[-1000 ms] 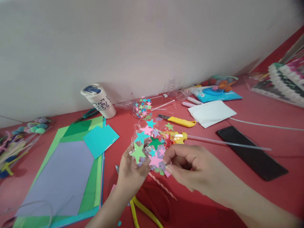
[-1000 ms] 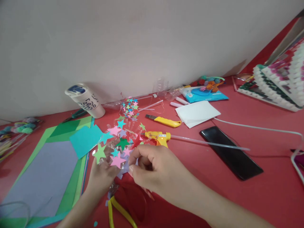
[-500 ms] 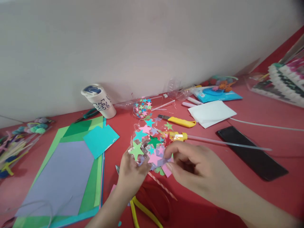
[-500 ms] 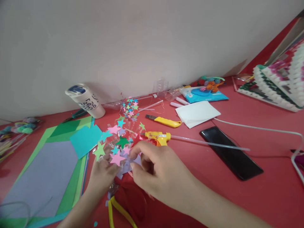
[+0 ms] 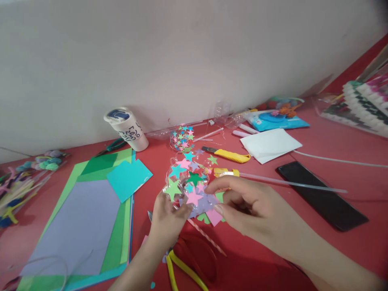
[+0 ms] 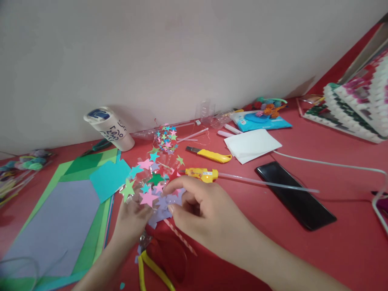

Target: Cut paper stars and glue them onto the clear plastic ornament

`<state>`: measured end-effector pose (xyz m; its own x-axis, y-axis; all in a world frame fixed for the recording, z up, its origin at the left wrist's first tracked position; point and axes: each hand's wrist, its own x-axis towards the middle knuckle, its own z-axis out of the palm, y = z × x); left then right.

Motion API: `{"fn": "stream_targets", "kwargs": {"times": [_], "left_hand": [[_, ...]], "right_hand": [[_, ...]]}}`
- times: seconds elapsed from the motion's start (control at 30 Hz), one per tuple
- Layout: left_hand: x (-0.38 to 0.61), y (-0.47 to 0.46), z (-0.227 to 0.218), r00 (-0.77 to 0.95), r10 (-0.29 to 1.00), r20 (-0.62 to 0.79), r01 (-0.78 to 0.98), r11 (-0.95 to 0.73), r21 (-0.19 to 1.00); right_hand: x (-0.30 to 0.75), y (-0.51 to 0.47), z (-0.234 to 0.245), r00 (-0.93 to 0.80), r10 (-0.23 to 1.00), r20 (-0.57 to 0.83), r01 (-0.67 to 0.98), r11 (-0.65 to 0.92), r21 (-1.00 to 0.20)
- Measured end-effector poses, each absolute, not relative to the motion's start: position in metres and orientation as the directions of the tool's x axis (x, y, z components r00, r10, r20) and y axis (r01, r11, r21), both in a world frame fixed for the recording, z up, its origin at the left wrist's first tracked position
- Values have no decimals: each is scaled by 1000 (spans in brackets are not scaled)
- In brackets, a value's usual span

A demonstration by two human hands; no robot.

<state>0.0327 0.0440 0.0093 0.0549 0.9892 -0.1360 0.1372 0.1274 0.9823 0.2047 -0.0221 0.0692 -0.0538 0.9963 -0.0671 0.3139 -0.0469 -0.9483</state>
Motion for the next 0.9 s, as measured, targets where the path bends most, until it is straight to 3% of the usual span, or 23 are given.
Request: {"fn": "stream_targets", "kwargs": {"times": [0.13, 0.27, 0.4, 0.73, 0.9], "left_hand": [[41, 44, 14, 44, 982, -185, 233, 170, 957], [42, 48, 10, 153, 967, -205, 89, 193, 977], [44, 51, 10, 111, 968, -224, 11, 224, 975], [47, 54, 15, 119, 972, -205, 6, 205, 979], [44, 54, 8, 115, 978, -172, 25, 171, 985]], "right_hand": [[204, -19, 72, 32, 999, -42, 298, -50, -953], [206, -17, 75, 68, 997, -42, 278, -59, -959], [210, -18, 77, 34, 998, -61, 230, -67, -971], [207, -23, 70, -45, 998, 39, 311, 51, -949], [203, -21, 68, -59, 997, 47, 511, 71, -857]]}}
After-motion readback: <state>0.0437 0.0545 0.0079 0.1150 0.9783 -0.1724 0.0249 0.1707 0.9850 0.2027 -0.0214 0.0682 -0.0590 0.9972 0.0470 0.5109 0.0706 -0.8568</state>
